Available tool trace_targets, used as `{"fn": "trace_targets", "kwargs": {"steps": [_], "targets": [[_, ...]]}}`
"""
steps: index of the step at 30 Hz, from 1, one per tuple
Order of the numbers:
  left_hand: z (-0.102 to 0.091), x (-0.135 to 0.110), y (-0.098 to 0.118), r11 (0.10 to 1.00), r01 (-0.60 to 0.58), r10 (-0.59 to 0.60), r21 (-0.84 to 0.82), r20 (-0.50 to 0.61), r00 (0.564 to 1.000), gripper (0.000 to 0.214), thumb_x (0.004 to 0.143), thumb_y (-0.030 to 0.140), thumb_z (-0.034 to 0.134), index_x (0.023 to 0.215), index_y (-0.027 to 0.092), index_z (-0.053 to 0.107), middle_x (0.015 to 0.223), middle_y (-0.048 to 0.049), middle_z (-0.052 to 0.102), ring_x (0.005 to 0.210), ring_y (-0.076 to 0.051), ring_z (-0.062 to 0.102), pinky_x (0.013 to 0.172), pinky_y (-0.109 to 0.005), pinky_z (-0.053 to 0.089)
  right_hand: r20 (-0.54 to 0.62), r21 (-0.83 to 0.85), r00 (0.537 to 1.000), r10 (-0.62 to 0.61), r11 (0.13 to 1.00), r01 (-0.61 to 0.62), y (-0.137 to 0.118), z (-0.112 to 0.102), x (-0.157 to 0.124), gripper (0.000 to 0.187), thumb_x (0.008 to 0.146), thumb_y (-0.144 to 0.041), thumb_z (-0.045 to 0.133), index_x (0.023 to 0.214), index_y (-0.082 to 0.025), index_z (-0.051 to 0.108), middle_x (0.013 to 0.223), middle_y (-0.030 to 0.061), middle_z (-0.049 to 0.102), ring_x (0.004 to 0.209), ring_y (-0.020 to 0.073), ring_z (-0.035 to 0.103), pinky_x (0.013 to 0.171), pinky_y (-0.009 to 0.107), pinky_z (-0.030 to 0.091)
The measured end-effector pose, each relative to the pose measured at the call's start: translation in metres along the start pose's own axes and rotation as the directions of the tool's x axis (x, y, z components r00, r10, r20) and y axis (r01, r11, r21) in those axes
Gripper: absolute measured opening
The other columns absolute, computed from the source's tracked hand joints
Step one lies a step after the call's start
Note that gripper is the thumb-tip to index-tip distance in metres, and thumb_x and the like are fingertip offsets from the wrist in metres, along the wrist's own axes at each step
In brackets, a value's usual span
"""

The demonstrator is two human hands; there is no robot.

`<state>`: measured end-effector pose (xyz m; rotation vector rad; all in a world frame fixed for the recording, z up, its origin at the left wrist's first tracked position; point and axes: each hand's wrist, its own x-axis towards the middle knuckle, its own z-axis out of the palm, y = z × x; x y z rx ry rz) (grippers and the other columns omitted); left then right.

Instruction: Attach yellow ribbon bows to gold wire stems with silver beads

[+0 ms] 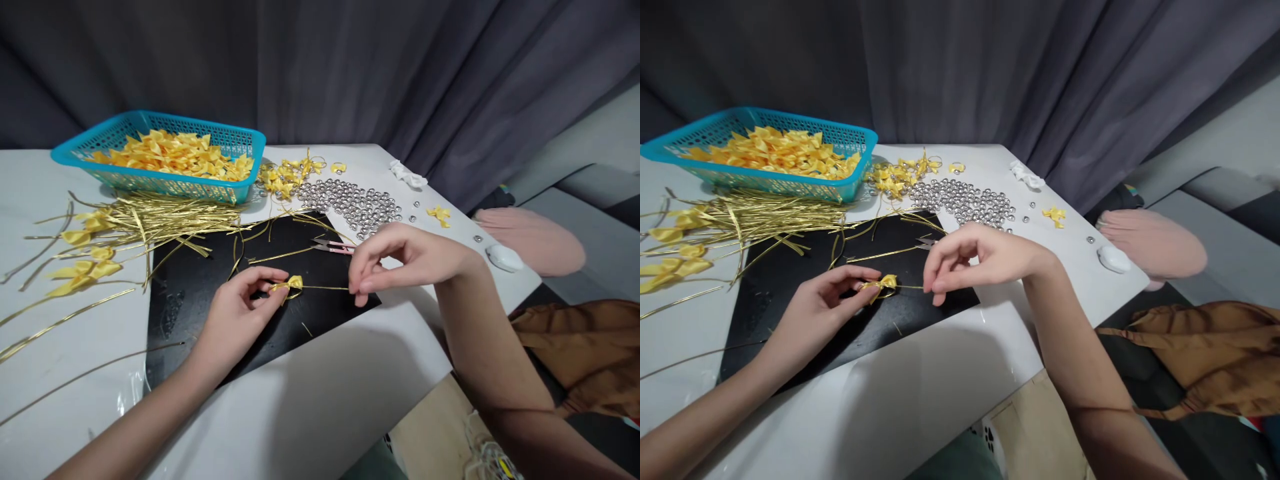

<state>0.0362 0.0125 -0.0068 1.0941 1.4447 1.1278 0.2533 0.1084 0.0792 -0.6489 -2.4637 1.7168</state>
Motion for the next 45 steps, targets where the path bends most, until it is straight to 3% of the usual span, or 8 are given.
{"fn": "trace_targets", "kwargs": {"steps": [7, 12, 15, 22, 29, 33, 38, 45], "targets": [[0.0, -0.001, 0.01, 1.0, 0.005, -0.005, -0.005, -0.036, 0.999, 0.023, 0.066, 0.034, 0.072, 0.074, 0.014, 0.063, 0.068, 0.0006, 0.064, 0.064, -0.009, 0.056, 0.059, -0.018, 0.043, 0.164, 0.461, 0.98, -0.116, 0.887, 0.027, 0.006, 0.009, 0.009, 0.047, 0.076, -0.043, 0.067, 0.109, -0.011, 0.062, 0.108, 0.0151, 0.068, 0.044, 0.0045, 0.058, 0.041, 0.015, 0.044], [-0.001, 0.0, 0.012, 0.984, 0.041, -0.039, -0.171, 0.011, 0.999, 0.029, 0.067, 0.038, 0.071, 0.08, 0.018, 0.054, 0.058, 0.0045, 0.065, 0.057, -0.009, 0.057, 0.058, -0.018, 0.045, -0.102, 0.403, 0.995, -0.019, 0.913, 0.059, 0.01, 0.033, 0.027, 0.019, 0.081, -0.026, 0.064, 0.089, -0.009, 0.065, 0.077, 0.0061, 0.072, 0.034, 0.0005, 0.045, 0.032, 0.012, 0.033], [-0.002, 0.0, 0.012, 0.974, 0.051, -0.045, -0.221, 0.033, 0.998, 0.035, 0.065, 0.037, 0.074, 0.088, 0.018, 0.056, 0.06, 0.004, 0.068, 0.059, -0.009, 0.06, 0.06, -0.018, 0.046, -0.227, 0.327, 0.974, -0.004, 0.942, 0.08, 0.013, 0.054, 0.042, 0.019, 0.079, -0.029, 0.065, 0.081, -0.01, 0.064, 0.056, -0.0029, 0.059, 0.04, 0.001, 0.044, 0.038, 0.012, 0.034], [-0.004, 0.0, 0.008, 0.971, 0.057, -0.053, -0.231, 0.024, 0.998, 0.027, 0.064, 0.033, 0.078, 0.081, 0.016, 0.066, 0.067, -0.0003, 0.071, 0.067, -0.013, 0.063, 0.067, -0.022, 0.047, -0.515, 0.032, 0.857, 0.01, 0.999, 0.007, 0.024, 0.077, 0.053, 0.027, 0.082, -0.039, 0.061, 0.072, -0.014, 0.055, 0.053, -0.006, 0.043, 0.047, 0.0041, 0.036, 0.043, 0.017, 0.026], [-0.002, 0.0, 0.013, 0.985, 0.063, -0.074, -0.16, -0.064, 0.995, 0.022, 0.062, 0.032, 0.077, 0.072, 0.015, 0.068, 0.065, -0.001, 0.069, 0.062, -0.012, 0.06, 0.062, -0.021, 0.044, -0.663, 0.134, 0.734, -0.146, 0.942, 0.308, 0.01, 0.059, 0.042, 0.019, 0.089, -0.035, 0.052, 0.08, -0.018, 0.05, 0.079, 0.0002, 0.059, 0.07, 0.0078, 0.056, 0.071, 0.021, 0.046], [-0.002, 0.0, 0.014, 0.986, 0.066, -0.075, -0.156, -0.053, 0.996, 0.022, 0.062, 0.032, 0.077, 0.072, 0.015, 0.067, 0.064, -0.0001, 0.069, 0.062, -0.011, 0.059, 0.062, -0.021, 0.044, -0.589, 0.294, 0.798, -0.127, 0.887, 0.357, 0.008, 0.059, 0.04, 0.017, 0.091, -0.033, 0.048, 0.082, -0.02, 0.045, 0.054, -0.0071, 0.049, 0.056, 0.0078, 0.054, 0.068, 0.024, 0.048], [-0.004, -0.001, 0.012, 0.982, 0.075, -0.082, -0.175, -0.035, 0.996, 0.026, 0.062, 0.034, 0.077, 0.079, 0.016, 0.07, 0.074, -0.0023, 0.073, 0.073, -0.016, 0.064, 0.071, -0.024, 0.046, -0.47, 0.167, 0.882, -0.039, 0.977, 0.133, 0.016, 0.079, 0.045, 0.019, 0.091, -0.035, 0.048, 0.082, -0.018, 0.047, 0.052, -0.0079, 0.046, 0.044, 0.0041, 0.041, 0.045, 0.016, 0.032], [-0.004, 0.0, 0.008, 0.969, 0.073, -0.078, -0.234, -0.015, 0.997, 0.022, 0.062, 0.034, 0.078, 0.077, 0.018, 0.073, 0.08, -0.0028, 0.075, 0.077, -0.017, 0.066, 0.073, -0.023, 0.048, -0.515, 0.237, 0.845, 0.144, 0.971, -0.021, 0.025, 0.098, 0.054, 0.026, 0.085, -0.039, 0.056, 0.076, -0.017, 0.046, 0.057, -0.0035, 0.056, 0.048, 0.0069, 0.053, 0.046, 0.017, 0.041]]}}
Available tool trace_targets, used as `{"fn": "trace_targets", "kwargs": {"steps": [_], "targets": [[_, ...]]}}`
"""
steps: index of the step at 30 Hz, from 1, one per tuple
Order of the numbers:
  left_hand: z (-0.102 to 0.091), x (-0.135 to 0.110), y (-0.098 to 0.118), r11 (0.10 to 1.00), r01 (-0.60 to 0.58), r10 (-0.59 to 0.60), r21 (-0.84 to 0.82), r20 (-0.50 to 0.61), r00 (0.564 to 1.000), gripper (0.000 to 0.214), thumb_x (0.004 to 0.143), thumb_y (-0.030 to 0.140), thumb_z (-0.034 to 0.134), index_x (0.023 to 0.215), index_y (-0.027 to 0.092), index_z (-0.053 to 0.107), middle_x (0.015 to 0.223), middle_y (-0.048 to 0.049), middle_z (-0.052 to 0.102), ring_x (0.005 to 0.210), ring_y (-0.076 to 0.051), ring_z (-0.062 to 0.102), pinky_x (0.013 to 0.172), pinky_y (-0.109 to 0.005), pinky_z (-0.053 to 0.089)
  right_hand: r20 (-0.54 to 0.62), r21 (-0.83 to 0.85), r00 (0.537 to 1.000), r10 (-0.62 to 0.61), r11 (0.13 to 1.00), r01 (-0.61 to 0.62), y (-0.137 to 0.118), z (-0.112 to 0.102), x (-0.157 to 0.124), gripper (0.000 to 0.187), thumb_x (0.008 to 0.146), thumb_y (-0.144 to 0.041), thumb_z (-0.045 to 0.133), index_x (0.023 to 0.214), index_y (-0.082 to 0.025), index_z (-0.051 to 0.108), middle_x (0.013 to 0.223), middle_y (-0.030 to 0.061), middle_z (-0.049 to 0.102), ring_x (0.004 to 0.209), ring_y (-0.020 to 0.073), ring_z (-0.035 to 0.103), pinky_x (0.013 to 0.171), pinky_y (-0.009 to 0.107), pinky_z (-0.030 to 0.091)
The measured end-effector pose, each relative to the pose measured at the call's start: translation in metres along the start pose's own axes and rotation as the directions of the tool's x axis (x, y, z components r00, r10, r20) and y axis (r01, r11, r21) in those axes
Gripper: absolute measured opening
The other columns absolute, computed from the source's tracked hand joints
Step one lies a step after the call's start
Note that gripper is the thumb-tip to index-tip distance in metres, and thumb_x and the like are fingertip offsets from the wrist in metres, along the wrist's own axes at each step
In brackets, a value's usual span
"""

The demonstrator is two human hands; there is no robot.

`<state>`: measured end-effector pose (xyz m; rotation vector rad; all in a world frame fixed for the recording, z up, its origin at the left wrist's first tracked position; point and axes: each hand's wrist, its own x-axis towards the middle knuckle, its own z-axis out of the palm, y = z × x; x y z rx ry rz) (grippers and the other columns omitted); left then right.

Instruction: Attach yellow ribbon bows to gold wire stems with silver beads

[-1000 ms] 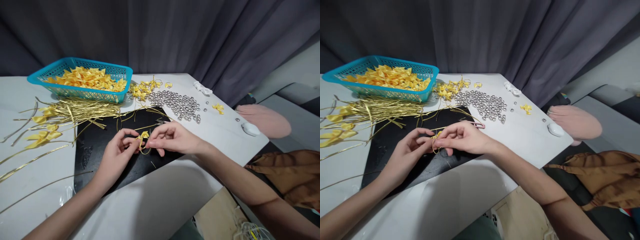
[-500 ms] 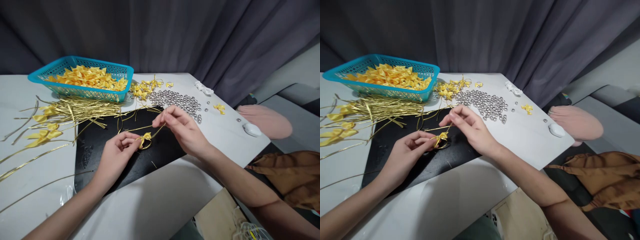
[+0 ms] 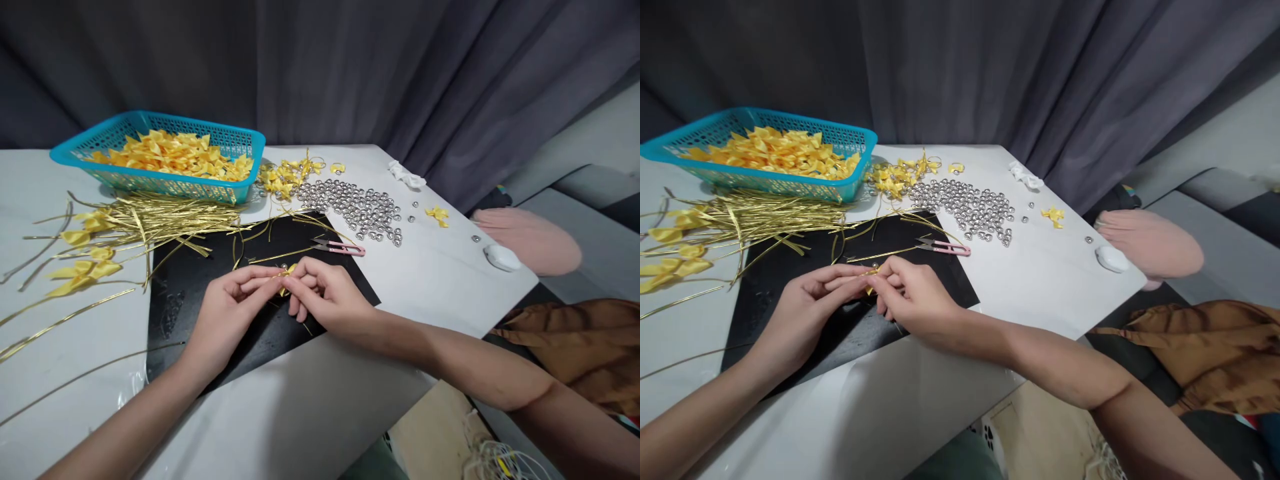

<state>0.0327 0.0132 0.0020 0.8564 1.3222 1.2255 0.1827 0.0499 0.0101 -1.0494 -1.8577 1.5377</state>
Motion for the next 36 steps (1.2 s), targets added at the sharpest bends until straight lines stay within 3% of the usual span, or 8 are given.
{"fn": "trace_targets", "kwargs": {"steps": [7, 13, 21, 26, 30, 33, 36], "targets": [[-0.0021, -0.0013, 0.0004, 0.997, -0.01, 0.013, -0.077, 0.033, 0.999, 0.015, 0.066, 0.03, 0.077, 0.074, 0.019, 0.073, 0.077, -0.0017, 0.075, 0.073, -0.013, 0.066, 0.07, -0.02, 0.049, -0.091, 0.125, 0.995, 0.042, 0.992, -0.031, 0.0024, 0.0071, -0.0005, 0.023, 0.087, -0.036, 0.053, 0.076, -0.016, 0.048, 0.061, -0.0001, 0.061, 0.056, 0.0093, 0.062, 0.055, 0.02, 0.052], [0.0029, -0.0026, 0.0025, 0.994, 0.039, -0.04, -0.102, 0.0, 0.999, 0.018, 0.059, 0.03, 0.082, 0.071, 0.021, 0.074, 0.075, -0.0001, 0.076, 0.072, -0.013, 0.067, 0.068, -0.018, 0.051, -0.104, 0.037, 0.995, 0.006, 0.999, -0.002, 0.0006, 0.0079, -0.0033, 0.015, 0.086, -0.027, 0.051, 0.076, -0.017, 0.048, 0.063, 0.0, 0.061, 0.06, 0.0111, 0.065, 0.058, 0.022, 0.054], [0.0051, -0.0047, -0.0013, 0.998, -0.043, 0.041, -0.051, -0.04, 0.998, 0.014, 0.064, 0.03, 0.078, 0.075, 0.02, 0.075, 0.077, -0.001, 0.076, 0.075, -0.015, 0.068, 0.071, -0.021, 0.052, -0.128, -0.357, 0.984, -0.125, 0.931, 0.072, 0.0011, 0.0049, -0.0042, 0.015, 0.087, -0.025, 0.049, 0.077, -0.017, 0.055, 0.07, 0.0031, 0.069, 0.064, 0.0135, 0.065, 0.061, 0.023, 0.049], [0.0053, -0.0029, -0.0026, 0.992, -0.08, 0.067, -0.097, -0.124, 0.99, 0.018, 0.066, 0.032, 0.077, 0.077, 0.018, 0.072, 0.077, -0.0012, 0.074, 0.076, -0.014, 0.067, 0.074, -0.021, 0.051, -0.117, -0.352, 0.97, -0.212, 0.923, 0.159, -0.0017, 0.0077, -0.0063, 0.013, 0.084, -0.026, 0.055, 0.088, -0.018, 0.065, 0.087, 0.0037, 0.072, 0.076, 0.0136, 0.067, 0.071, 0.024, 0.052], [0.0027, -0.0008, -0.003, 0.98, -0.049, 0.016, -0.195, -0.169, 0.985, 0.021, 0.066, 0.033, 0.078, 0.077, 0.017, 0.07, 0.073, -0.0007, 0.074, 0.074, -0.012, 0.065, 0.072, -0.019, 0.05, -0.225, -0.28, 0.917, -0.331, 0.923, 0.264, -0.0055, 0.0075, -0.0085, 0.013, 0.082, -0.026, 0.059, 0.089, -0.019, 0.067, 0.088, 0.0033, 0.071, 0.077, 0.0121, 0.066, 0.073, 0.023, 0.053], [0.0021, -0.0008, -0.0022, 0.978, -0.042, 0.008, -0.205, -0.167, 0.986, 0.02, 0.065, 0.031, 0.078, 0.077, 0.017, 0.07, 0.073, -0.0002, 0.074, 0.073, -0.011, 0.065, 0.07, -0.017, 0.049, -0.3, -0.184, 0.928, -0.222, 0.968, 0.172, -0.0061, 0.0045, -0.0057, 0.015, 0.08, -0.03, 0.061, 0.076, -0.016, 0.066, 0.069, 0.0016, 0.066, 0.059, 0.0093, 0.059, 0.055, 0.019, 0.047], [0.0022, -0.0016, -0.0018, 0.979, -0.029, -0.002, -0.202, -0.154, 0.988, 0.018, 0.067, 0.03, 0.078, 0.077, 0.017, 0.071, 0.072, 0.0002, 0.073, 0.072, -0.01, 0.064, 0.068, -0.016, 0.048, -0.237, -0.178, 0.971, -0.032, 0.984, -0.011, -0.0033, 0.0013, -0.0001, 0.02, 0.074, -0.035, 0.066, 0.074, -0.015, 0.063, 0.061, -0.0018, 0.056, 0.046, 0.0048, 0.042, 0.041, 0.017, 0.032]]}}
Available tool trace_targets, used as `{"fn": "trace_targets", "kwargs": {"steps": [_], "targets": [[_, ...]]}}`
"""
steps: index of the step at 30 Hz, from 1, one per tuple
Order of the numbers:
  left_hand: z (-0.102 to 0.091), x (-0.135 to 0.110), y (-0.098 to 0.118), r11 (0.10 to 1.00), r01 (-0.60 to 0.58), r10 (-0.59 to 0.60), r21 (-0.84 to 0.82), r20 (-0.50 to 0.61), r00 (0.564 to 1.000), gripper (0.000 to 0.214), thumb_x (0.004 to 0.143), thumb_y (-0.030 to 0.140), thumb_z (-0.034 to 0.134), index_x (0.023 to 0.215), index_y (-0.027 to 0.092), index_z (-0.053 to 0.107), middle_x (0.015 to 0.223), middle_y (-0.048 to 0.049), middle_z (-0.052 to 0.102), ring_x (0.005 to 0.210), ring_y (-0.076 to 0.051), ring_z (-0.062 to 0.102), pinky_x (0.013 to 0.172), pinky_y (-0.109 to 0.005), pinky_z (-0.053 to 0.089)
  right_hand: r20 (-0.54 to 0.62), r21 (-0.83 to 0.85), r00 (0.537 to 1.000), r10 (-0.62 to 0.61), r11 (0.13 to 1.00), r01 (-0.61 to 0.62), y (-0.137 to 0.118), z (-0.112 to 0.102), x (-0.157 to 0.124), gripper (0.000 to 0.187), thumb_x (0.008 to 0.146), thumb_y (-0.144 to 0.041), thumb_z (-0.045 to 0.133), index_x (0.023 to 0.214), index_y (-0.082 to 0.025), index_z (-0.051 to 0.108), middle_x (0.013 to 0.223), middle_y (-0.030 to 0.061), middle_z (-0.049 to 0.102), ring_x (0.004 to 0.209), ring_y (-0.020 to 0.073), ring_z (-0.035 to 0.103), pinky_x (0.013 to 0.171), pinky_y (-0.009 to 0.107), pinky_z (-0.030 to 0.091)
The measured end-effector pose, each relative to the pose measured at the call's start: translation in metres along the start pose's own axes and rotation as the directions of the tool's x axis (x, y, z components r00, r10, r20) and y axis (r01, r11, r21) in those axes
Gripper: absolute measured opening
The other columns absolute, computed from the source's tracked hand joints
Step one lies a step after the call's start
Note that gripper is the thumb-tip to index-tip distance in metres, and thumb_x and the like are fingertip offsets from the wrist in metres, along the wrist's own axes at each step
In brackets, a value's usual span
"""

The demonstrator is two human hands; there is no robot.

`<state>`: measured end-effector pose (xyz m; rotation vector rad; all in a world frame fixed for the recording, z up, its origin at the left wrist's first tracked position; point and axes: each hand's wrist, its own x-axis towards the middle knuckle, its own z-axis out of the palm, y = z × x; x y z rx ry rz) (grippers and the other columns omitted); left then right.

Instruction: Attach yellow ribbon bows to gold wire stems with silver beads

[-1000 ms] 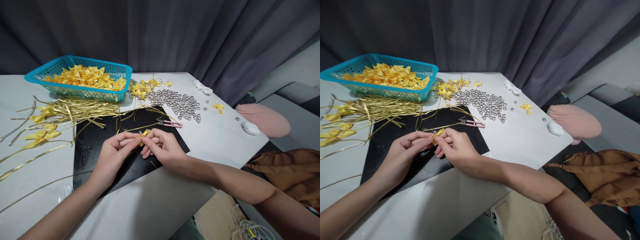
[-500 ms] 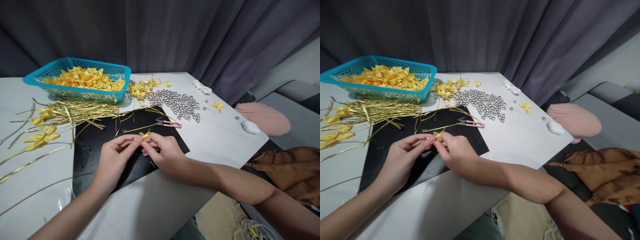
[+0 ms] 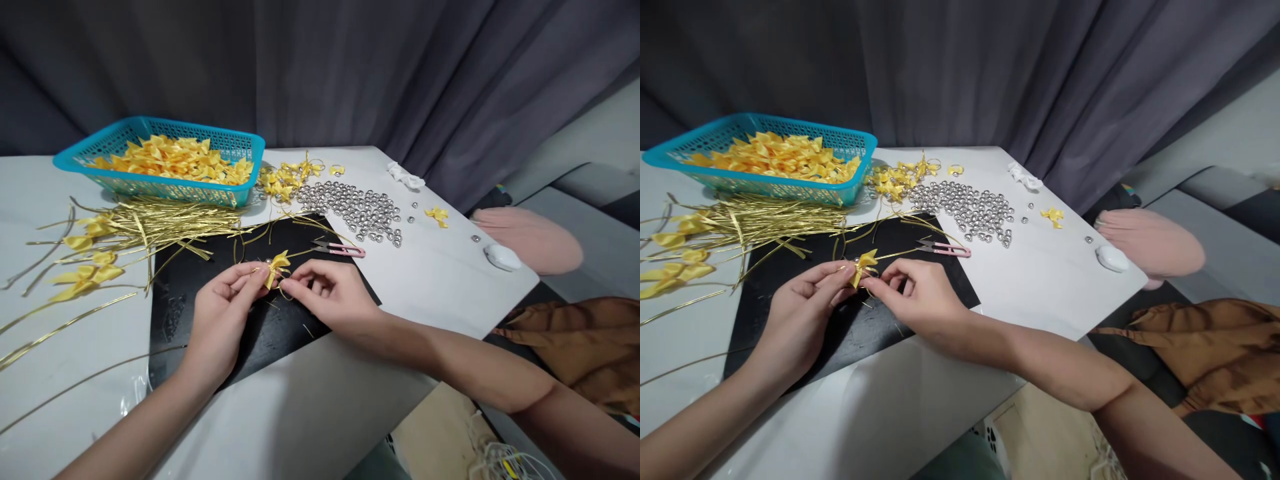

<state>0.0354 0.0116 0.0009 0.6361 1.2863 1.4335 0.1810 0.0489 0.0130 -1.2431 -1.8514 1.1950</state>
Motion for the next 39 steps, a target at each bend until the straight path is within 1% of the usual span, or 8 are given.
{"fn": "trace_targets", "kwargs": {"steps": [4, 8, 13, 18, 30, 35, 37, 39], "targets": [[0.0, 0.0, -0.001, 1.0, -0.006, 0.007, 0.011, -0.013, 1.0, 0.019, 0.066, 0.03, 0.078, 0.077, 0.017, 0.071, 0.072, 0.0006, 0.073, 0.07, -0.01, 0.064, 0.068, -0.016, 0.048, 0.096, -0.055, 0.995, 0.0, 0.998, 0.006, 0.004, -0.002, 0.004, 0.017, 0.079, -0.029, 0.061, 0.075, -0.013, 0.063, 0.061, -0.0029, 0.052, 0.046, 0.0035, 0.034, 0.043, 0.018, 0.028], [0.0, 0.002, -0.003, 0.999, -0.022, 0.023, 0.038, -0.026, 0.999, 0.021, 0.064, 0.031, 0.079, 0.078, 0.017, 0.071, 0.073, 0.0008, 0.073, 0.072, -0.01, 0.065, 0.07, -0.018, 0.049, 0.04, -0.197, 0.975, -0.22, 0.954, 0.224, 0.003, -0.007, 0.003, 0.015, 0.082, -0.021, 0.056, 0.073, -0.013, 0.062, 0.062, -0.0024, 0.051, 0.047, 0.0038, 0.036, 0.048, 0.018, 0.031], [0.002, 0.002, -0.002, 0.992, -0.074, 0.073, 0.102, 0.008, 0.997, 0.019, 0.064, 0.03, 0.078, 0.075, 0.017, 0.071, 0.072, 0.001, 0.072, 0.071, -0.011, 0.064, 0.069, -0.018, 0.049, 0.019, -0.319, 0.805, -0.593, 0.759, 0.567, 0.002, -0.014, 0.006, 0.009, 0.084, -0.015, 0.057, 0.079, -0.011, 0.063, 0.065, -0.0009, 0.054, 0.051, 0.0048, 0.04, 0.052, 0.018, 0.034], [0.005, -0.001, -0.001, 0.97, -0.103, 0.083, 0.219, 0.1, 0.992, 0.014, 0.067, 0.029, 0.075, 0.074, 0.017, 0.071, 0.075, -0.0006, 0.073, 0.071, -0.012, 0.065, 0.068, -0.018, 0.049, 0.135, -0.34, 0.71, -0.692, 0.64, 0.689, 0.002, -0.022, 0.011, 0.009, 0.087, -0.014, 0.054, 0.083, -0.01, 0.061, 0.071, 0.0008, 0.055, 0.058, 0.0062, 0.045, 0.055, 0.019, 0.037], [0.004, -0.004, -0.005, 0.898, -0.196, 0.087, 0.394, 0.278, 0.957, 0.011, 0.07, 0.025, 0.069, 0.075, 0.018, 0.074, 0.073, -0.0013, 0.075, 0.064, -0.012, 0.063, 0.058, -0.018, 0.047, 0.17, -0.328, 0.82, -0.546, 0.754, 0.57, -0.001, -0.023, 0.014, 0.007, 0.081, -0.011, 0.056, 0.075, -0.011, 0.059, 0.067, -0.0016, 0.051, 0.057, 0.0053, 0.042, 0.055, 0.018, 0.033], [0.006, -0.004, -0.006, 0.905, -0.182, 0.075, 0.385, 0.276, 0.958, 0.009, 0.069, 0.025, 0.07, 0.074, 0.018, 0.074, 0.072, -0.0009, 0.075, 0.064, -0.012, 0.064, 0.059, -0.018, 0.047, 0.147, -0.145, 0.977, -0.155, 0.974, 0.176, -0.004, -0.023, 0.017, 0.01, 0.08, -0.015, 0.056, 0.071, -0.012, 0.055, 0.059, -0.0052, 0.045, 0.045, 0.0031, 0.033, 0.043, 0.018, 0.024], [0.006, -0.003, -0.004, 0.917, -0.154, 0.067, 0.369, 0.238, 0.969, 0.01, 0.069, 0.026, 0.071, 0.074, 0.018, 0.073, 0.073, -0.0012, 0.075, 0.065, -0.012, 0.064, 0.06, -0.018, 0.048, 0.164, -0.07, 0.986, -0.032, 0.997, 0.044, -0.005, -0.023, 0.019, 0.011, 0.081, -0.018, 0.055, 0.071, -0.013, 0.053, 0.057, -0.0066, 0.042, 0.042, 0.0023, 0.027, 0.04, 0.018, 0.02], [0.006, -0.002, -0.002, 0.929, -0.121, 0.054, 0.35, 0.195, 0.979, 0.012, 0.068, 0.027, 0.072, 0.074, 0.017, 0.073, 0.073, -0.0015, 0.074, 0.066, -0.012, 0.064, 0.062, -0.018, 0.048, 0.156, -0.047, 0.987, -0.037, 0.998, 0.044, -0.006, -0.024, 0.018, 0.012, 0.082, -0.019, 0.053, 0.072, -0.013, 0.052, 0.058, -0.0068, 0.041, 0.042, 0.0024, 0.026, 0.04, 0.018, 0.02]]}}
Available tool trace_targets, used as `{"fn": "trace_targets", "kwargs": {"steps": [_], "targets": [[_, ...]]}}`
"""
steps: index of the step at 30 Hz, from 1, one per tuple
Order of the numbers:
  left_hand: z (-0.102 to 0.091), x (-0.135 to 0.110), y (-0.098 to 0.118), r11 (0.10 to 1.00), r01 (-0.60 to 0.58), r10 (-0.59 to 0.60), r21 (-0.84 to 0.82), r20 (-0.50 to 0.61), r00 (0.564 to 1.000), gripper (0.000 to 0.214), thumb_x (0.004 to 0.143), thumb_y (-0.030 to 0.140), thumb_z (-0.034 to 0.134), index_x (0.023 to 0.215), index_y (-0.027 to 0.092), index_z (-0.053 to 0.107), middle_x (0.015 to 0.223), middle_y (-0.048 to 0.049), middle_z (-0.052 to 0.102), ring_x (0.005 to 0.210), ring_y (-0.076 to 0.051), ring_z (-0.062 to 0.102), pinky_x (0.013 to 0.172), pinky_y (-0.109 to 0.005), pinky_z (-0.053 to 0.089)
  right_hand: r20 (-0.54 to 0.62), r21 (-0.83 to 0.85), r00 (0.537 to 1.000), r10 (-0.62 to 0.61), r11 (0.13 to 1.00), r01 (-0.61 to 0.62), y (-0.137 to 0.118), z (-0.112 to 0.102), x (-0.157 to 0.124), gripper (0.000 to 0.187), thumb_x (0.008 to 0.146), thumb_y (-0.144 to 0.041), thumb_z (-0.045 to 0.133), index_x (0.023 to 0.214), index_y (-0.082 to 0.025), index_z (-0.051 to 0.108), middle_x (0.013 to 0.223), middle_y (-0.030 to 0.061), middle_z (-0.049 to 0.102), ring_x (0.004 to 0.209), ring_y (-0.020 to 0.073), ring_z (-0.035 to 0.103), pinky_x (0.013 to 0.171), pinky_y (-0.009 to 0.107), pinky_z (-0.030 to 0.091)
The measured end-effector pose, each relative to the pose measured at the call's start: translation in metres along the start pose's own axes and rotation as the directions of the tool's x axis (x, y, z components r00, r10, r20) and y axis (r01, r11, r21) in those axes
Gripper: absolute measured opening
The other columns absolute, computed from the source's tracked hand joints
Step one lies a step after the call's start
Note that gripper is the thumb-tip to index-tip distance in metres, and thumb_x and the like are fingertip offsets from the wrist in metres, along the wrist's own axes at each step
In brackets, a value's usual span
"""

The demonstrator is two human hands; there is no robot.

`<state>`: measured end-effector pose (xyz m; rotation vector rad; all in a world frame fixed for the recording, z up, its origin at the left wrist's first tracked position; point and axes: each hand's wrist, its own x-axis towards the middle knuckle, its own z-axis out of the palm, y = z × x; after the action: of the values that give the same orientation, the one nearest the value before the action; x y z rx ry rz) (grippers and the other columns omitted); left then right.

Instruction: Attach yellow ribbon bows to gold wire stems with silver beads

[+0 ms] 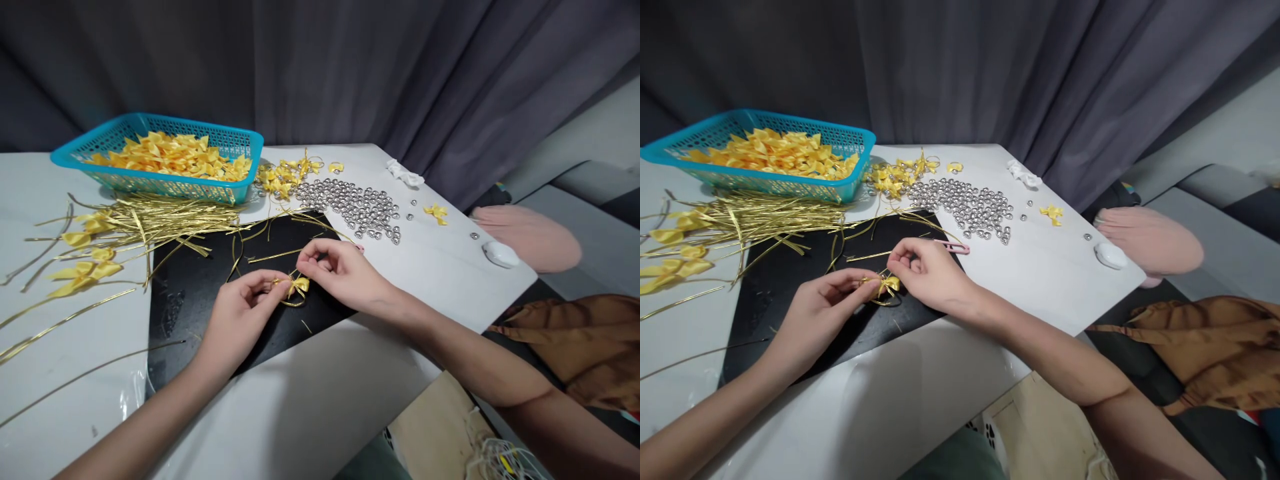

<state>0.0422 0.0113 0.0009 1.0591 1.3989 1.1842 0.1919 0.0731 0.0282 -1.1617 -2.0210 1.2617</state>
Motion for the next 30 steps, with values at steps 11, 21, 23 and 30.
{"fn": "trace_targets", "kwargs": {"steps": [11, 21, 23, 30], "targets": [[-0.004, 0.001, 0.0, 0.966, 0.055, -0.066, -0.252, -0.034, 0.997, 0.03, 0.062, 0.027, 0.078, 0.083, 0.018, 0.06, 0.067, 0.0011, 0.073, 0.065, -0.01, 0.065, 0.063, -0.017, 0.048, 0.148, -0.344, 0.91, -0.388, 0.842, 0.415, -0.004, 0.002, -0.013, 0.008, 0.086, -0.013, 0.05, 0.083, -0.012, 0.057, 0.074, 0.0012, 0.053, 0.063, 0.0081, 0.046, 0.059, 0.02, 0.036], [-0.006, 0.002, -0.001, 0.95, 0.017, -0.044, -0.313, -0.08, 0.996, 0.036, 0.062, 0.024, 0.079, 0.072, 0.02, 0.044, 0.056, 0.0073, 0.066, 0.058, -0.006, 0.061, 0.059, -0.013, 0.044, 0.268, -0.535, 0.916, -0.3, 0.744, 0.4, -0.003, 0.002, -0.013, 0.02, 0.091, -0.018, 0.038, 0.087, -0.013, 0.056, 0.083, 0.0067, 0.057, 0.071, 0.014, 0.052, 0.064, 0.025, 0.04], [-0.005, 0.002, 0.0, 0.948, 0.014, -0.045, -0.319, -0.09, 0.995, 0.037, 0.062, 0.023, 0.079, 0.069, 0.02, 0.042, 0.054, 0.0088, 0.063, 0.058, -0.006, 0.061, 0.058, -0.012, 0.044, 0.292, -0.567, 0.91, -0.295, 0.713, 0.413, -0.004, 0.001, -0.014, 0.019, 0.091, -0.017, 0.038, 0.088, -0.013, 0.056, 0.084, 0.0067, 0.057, 0.069, 0.0138, 0.051, 0.062, 0.025, 0.039], [-0.005, 0.001, -0.001, 0.932, 0.015, -0.045, -0.361, -0.076, 0.996, 0.039, 0.064, 0.018, 0.076, 0.062, 0.02, 0.037, 0.049, 0.0101, 0.056, 0.055, -0.005, 0.057, 0.055, -0.011, 0.042, 0.389, -0.614, 0.875, -0.288, 0.626, 0.48, -0.005, 0.0, -0.013, 0.021, 0.089, -0.012, 0.036, 0.095, -0.013, 0.056, 0.087, 0.0067, 0.057, 0.065, 0.0129, 0.048, 0.059, 0.025, 0.036]]}}
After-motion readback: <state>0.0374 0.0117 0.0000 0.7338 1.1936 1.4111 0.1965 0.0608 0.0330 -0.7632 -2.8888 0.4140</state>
